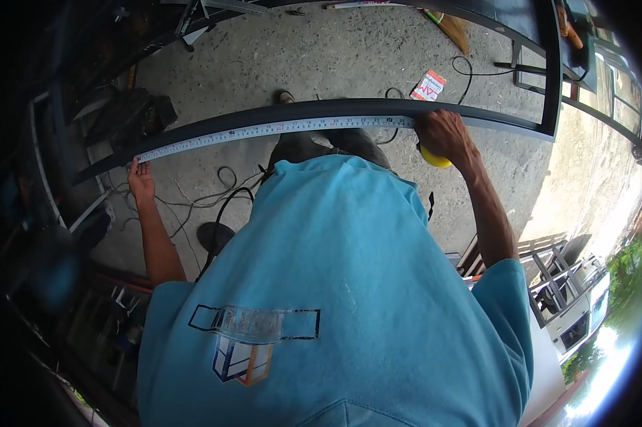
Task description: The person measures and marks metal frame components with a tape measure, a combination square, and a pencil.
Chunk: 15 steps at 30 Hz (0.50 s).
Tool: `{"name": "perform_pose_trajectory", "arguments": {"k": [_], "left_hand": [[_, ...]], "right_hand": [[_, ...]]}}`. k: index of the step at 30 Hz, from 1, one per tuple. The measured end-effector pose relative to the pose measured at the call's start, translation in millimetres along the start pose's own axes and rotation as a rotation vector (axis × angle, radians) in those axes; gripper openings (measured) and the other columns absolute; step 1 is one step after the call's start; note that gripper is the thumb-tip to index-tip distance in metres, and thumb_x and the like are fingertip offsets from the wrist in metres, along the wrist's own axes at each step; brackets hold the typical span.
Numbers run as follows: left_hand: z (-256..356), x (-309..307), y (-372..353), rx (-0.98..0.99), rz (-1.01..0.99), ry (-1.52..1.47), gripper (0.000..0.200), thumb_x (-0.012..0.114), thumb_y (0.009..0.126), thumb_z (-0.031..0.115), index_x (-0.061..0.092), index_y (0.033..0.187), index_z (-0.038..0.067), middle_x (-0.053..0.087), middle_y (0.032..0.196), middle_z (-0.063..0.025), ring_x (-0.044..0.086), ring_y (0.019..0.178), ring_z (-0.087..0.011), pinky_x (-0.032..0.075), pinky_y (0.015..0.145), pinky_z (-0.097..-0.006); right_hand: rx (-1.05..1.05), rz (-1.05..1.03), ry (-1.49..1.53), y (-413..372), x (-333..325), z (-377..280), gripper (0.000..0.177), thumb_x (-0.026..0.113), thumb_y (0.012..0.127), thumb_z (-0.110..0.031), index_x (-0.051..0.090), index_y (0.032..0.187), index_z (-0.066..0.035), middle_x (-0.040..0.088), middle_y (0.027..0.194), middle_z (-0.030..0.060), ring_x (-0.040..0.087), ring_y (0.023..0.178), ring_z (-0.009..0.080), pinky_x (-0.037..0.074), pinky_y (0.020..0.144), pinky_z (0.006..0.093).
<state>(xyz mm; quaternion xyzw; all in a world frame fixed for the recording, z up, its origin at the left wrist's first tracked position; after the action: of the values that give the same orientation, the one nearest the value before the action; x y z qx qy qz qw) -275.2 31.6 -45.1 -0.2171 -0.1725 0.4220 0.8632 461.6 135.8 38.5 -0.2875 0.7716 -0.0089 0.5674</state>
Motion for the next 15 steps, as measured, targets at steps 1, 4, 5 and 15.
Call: {"name": "perform_pose_trajectory", "arguments": {"k": [1,4,5,15], "left_hand": [[-0.1,-0.6,0.8,-0.003,-0.001,0.003,0.023,0.06,0.083,0.005,0.053,0.102,-0.006,0.056,0.101,-0.0124,0.055,0.096,-0.0207,0.046,0.088,-0.0299],[0.4,2.6,-2.3,0.0,0.005,0.004,0.023,0.06,0.083,0.004,0.053,0.102,-0.006,0.056,0.102,-0.0124,0.055,0.097,-0.0207,0.046,0.089,-0.0299],[1.9,5.8,-3.5,0.001,0.001,0.002,0.023,0.06,0.083,0.004,0.053,0.102,-0.006,0.056,0.102,-0.0124,0.055,0.097,-0.0207,0.046,0.089,-0.0299],[1.6,1.4,0.4,0.006,-0.002,0.052,0.021,0.059,0.084,0.006,0.054,0.102,-0.004,0.056,0.102,-0.0114,0.055,0.098,-0.0201,0.047,0.088,-0.0305]], "right_hand": [[0.0,-0.01,-0.006,0.4,2.3,1.1,0.018,0.051,0.078,-0.014,0.062,0.069,-0.004,0.06,0.061,0.0171,0.061,0.056,0.0312,0.046,0.051,0.0391],[0.006,-0.026,-0.01,0.9,1.4,1.3,0.019,0.051,0.079,-0.015,0.062,0.069,-0.004,0.06,0.061,0.017,0.061,0.055,0.031,0.046,0.051,0.039],[0.012,-0.036,-0.007,0.6,0.6,1.0,0.019,0.051,0.079,-0.015,0.063,0.069,-0.004,0.06,0.061,0.0169,0.061,0.055,0.0308,0.046,0.051,0.0387],[0.06,-0.064,-0.015,1.8,-4.6,-3.3,0.02,0.05,0.08,-0.014,0.064,0.071,-0.003,0.06,0.06,0.0159,0.061,0.053,0.0283,0.047,0.049,0.0373]]}}
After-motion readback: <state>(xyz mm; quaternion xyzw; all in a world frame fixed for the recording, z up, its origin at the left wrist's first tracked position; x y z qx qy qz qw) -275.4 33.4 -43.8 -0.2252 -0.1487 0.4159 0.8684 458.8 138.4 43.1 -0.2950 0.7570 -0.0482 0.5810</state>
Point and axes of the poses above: each hand's wrist, its own y-axis towards the middle knuckle, its own x-axis out of the palm, z = x × y, the point moved 8 cm from there along y, towards the middle knuckle
